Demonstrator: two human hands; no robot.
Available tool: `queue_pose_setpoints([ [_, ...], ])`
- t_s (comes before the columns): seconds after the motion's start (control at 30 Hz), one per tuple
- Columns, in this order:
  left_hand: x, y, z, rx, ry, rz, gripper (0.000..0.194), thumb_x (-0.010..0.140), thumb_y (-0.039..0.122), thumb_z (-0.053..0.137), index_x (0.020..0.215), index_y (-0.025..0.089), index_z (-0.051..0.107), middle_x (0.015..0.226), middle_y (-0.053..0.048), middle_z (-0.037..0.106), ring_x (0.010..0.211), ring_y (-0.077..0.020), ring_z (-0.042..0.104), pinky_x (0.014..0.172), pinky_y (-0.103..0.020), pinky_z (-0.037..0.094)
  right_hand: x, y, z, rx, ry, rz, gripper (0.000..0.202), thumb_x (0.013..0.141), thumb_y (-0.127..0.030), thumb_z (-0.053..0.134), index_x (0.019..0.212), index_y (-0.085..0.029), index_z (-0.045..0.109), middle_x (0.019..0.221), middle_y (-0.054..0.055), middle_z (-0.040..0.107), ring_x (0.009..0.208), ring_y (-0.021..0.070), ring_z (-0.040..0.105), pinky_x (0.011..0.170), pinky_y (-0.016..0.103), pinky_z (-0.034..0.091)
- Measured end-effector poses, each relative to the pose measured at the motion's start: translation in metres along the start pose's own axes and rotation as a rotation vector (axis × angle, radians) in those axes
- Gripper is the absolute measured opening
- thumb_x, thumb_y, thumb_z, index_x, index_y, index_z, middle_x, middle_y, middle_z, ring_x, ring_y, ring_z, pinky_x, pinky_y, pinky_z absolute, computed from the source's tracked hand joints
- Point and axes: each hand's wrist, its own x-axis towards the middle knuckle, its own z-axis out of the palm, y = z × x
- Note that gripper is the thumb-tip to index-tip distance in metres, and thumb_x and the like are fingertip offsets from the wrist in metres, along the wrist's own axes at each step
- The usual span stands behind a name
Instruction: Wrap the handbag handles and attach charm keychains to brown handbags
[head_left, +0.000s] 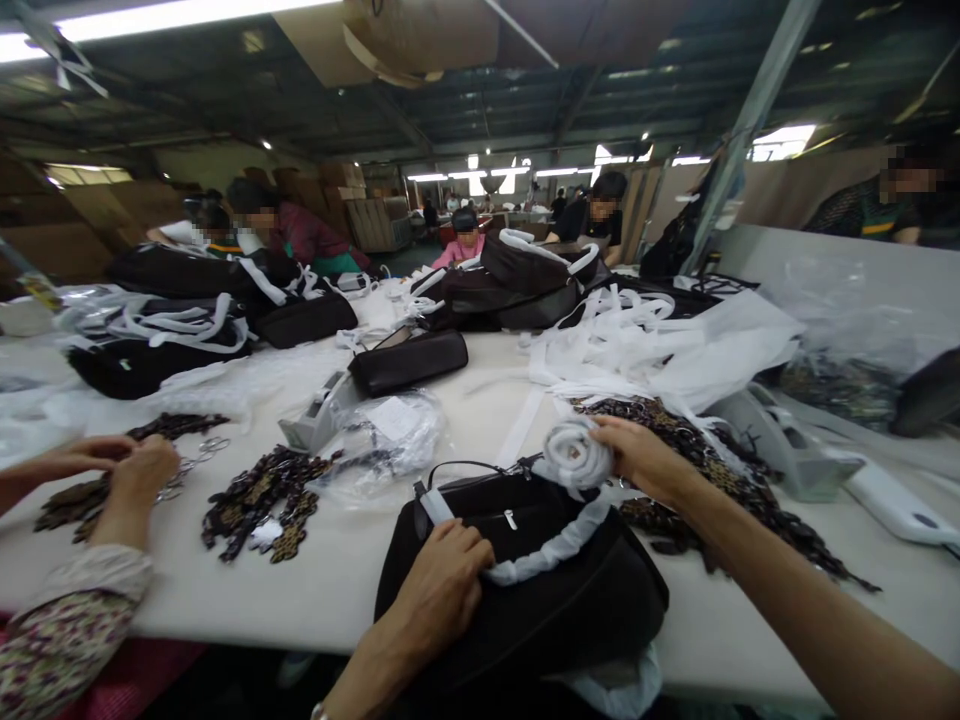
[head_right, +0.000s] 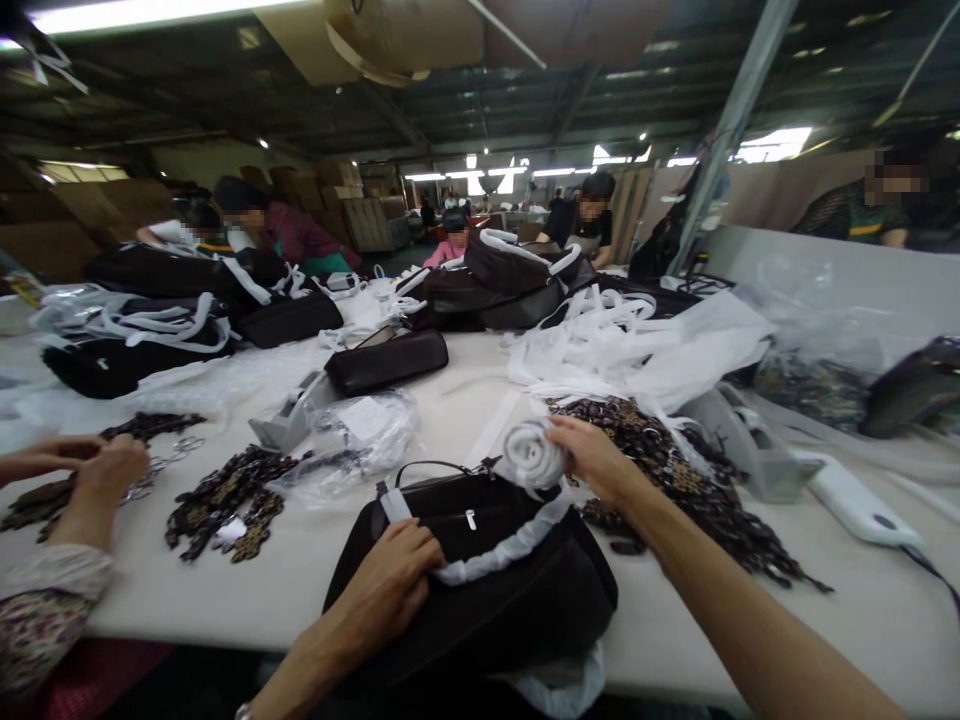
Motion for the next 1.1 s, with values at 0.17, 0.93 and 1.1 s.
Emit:
queue_pose_setpoints([
  [0.17, 0.006, 0.007, -0.033, -0.339, -0.036, -0.054, 0.025, 0.079, 0.010, 0.051, 0.099, 0.024, 0.057, 0.104, 0.000, 0.062, 0.100, -0.0152, 0.057, 0.098, -0.029, 0.043, 0.008, -0.018, -0.026, 0.381, -0.034, 0.031, 0.019, 0.082, -0.020, 0.058, 0.100, -0.017, 0.065, 0.095, 0.005, 0.074, 0.074, 0.0174, 0.066, 0.065, 0.028, 0.057],
  [0.93, 0.013, 0.058, -0.021, 0.412, 0.548, 0.279, 0.014, 0.093, 0.013, 0.050, 0.101, 0.019, 0.060, 0.091, -0.004, 0.065, 0.080, -0.0187, 0.054, 0.077, -0.033, 0.042, -0.049, -0.107, -0.007, 0.347, -0.198, -0.169, 0.021, 0.083, -0.027, 0.061, 0.102, -0.018, 0.064, 0.098, 0.003, 0.072, 0.079, 0.0157, 0.067, 0.070, 0.027, 0.056],
  [1.1, -0.030, 0.073, -0.018, 0.362, 0.647, 0.405, 0.020, 0.093, 0.007, 0.045, 0.097, 0.016, 0.062, 0.088, -0.005, 0.067, 0.082, -0.0170, 0.057, 0.080, -0.032, 0.042, -0.082, -0.117, -0.008, 0.315, -0.147, -0.207, 0.017, 0.085, -0.034, 0.057, 0.093, -0.022, 0.065, 0.091, 0.002, 0.073, 0.091, 0.0227, 0.068, 0.080, 0.038, 0.058],
])
